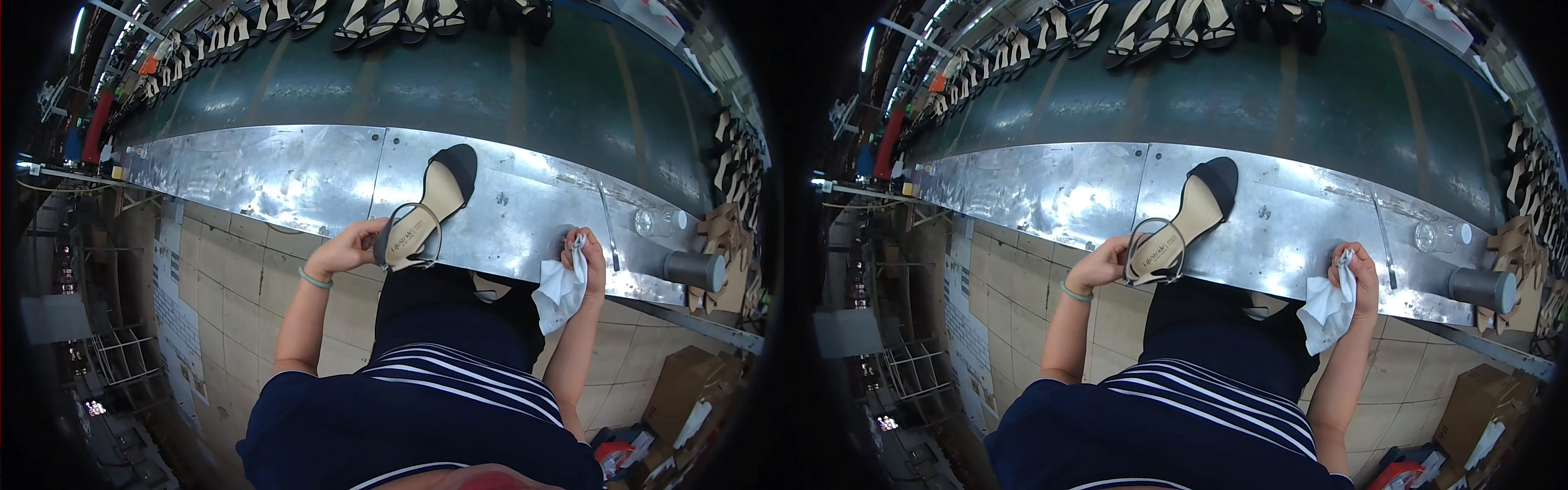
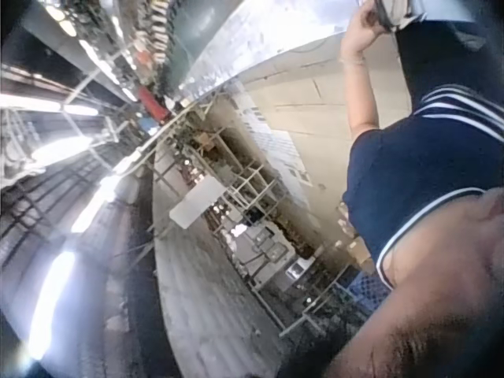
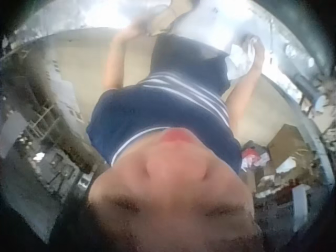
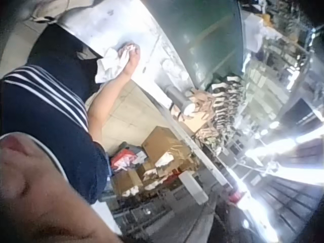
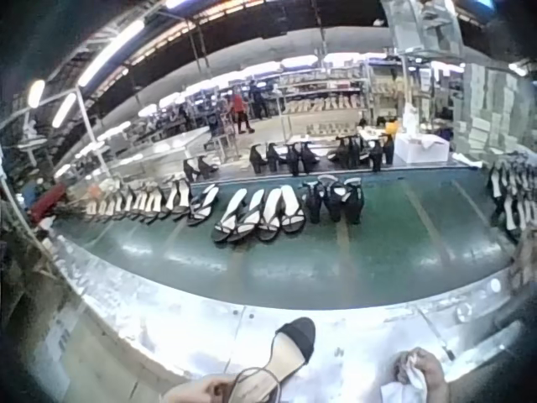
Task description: The person is cleaning shoes using a cloth and a liquid solution.
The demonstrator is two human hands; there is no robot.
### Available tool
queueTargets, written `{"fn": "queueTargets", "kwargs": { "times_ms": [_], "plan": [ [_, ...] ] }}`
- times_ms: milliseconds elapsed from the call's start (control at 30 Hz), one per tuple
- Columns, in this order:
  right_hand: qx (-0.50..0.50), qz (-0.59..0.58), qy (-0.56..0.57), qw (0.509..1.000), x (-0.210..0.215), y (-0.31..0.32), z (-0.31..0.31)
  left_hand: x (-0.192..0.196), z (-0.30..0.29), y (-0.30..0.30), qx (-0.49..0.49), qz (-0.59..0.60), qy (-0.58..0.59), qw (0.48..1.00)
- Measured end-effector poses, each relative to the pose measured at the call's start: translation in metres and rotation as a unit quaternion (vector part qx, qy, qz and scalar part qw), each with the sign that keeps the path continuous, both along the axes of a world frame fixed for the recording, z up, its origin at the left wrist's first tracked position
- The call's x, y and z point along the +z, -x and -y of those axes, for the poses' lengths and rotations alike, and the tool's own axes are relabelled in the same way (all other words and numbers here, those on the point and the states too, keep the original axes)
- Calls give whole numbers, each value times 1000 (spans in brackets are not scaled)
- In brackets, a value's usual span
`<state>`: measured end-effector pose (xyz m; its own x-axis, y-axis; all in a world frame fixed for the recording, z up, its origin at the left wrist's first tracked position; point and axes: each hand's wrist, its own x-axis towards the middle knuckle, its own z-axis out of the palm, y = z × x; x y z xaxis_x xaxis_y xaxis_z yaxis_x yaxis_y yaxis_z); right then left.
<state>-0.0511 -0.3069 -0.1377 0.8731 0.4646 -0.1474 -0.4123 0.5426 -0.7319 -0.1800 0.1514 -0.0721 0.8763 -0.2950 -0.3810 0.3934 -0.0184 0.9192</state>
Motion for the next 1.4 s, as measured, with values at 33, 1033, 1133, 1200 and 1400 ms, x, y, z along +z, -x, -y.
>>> {"fn": "queueTargets", "kwargs": {
  "times_ms": [33, 1033, 1133, 1200, 1400],
  "plan": [
    [-2, -5, 11, 1000, 3, 0, -2, -2, -4, 1, 2, 48, -69, 996],
    [12, 260, 338, 905, 24, -41, -192, -51, 133, -106, 372, 160, -107, 908],
    [46, 312, 372, 873, 22, -42, -200, -58, 132, -107, 389, 150, -65, 906],
    [37, 377, 373, 847, 23, -45, -207, -61, 133, -108, 396, 149, -58, 904],
    [11, 397, 382, 834, 25, -65, -231, -58, 129, -108, 343, 185, -162, 906]
  ]
}}
